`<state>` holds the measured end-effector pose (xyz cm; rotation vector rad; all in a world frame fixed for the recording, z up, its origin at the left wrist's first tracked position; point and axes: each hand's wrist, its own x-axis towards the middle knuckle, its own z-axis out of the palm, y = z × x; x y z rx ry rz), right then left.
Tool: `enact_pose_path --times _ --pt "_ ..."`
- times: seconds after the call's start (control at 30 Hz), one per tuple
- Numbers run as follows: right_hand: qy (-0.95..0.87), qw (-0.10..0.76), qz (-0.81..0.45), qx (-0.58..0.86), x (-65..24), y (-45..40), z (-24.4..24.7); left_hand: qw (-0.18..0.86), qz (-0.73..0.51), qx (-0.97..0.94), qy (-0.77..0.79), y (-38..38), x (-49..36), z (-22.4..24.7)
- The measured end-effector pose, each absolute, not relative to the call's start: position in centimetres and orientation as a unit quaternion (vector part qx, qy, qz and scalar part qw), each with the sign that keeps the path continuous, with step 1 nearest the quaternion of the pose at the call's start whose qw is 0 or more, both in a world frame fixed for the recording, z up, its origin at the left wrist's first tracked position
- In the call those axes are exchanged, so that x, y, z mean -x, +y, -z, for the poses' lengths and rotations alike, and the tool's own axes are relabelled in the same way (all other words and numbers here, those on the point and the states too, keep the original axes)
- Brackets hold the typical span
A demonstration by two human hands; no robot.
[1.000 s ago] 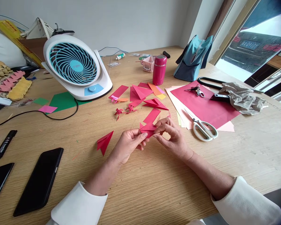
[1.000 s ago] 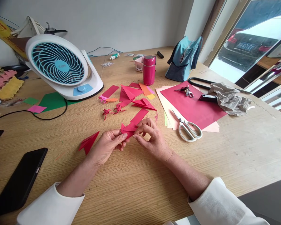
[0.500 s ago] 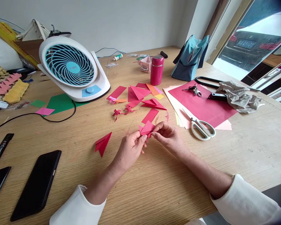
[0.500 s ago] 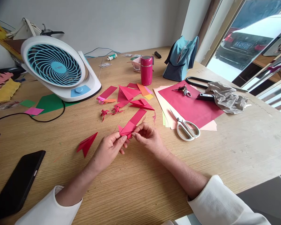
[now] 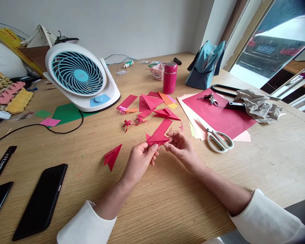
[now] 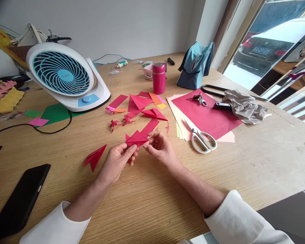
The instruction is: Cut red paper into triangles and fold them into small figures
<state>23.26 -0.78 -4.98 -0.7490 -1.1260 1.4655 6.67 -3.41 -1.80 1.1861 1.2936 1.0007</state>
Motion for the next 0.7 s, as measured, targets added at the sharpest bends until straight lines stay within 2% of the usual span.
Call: enact_pose_path --times 0.17,0.7 --pt "-0.491 0.47 -0.652 0.334 -23.5 -1.2 4.6 0.548 -0.418 -0.487 0.536 -3.5 -7.0 2.2" --pt "-0.46 0.481 -0.654 0.359 -23.2 -1.3 4.2 0.513 -0.392 -0.547 0.533 -3.4 -6.9 2.4"
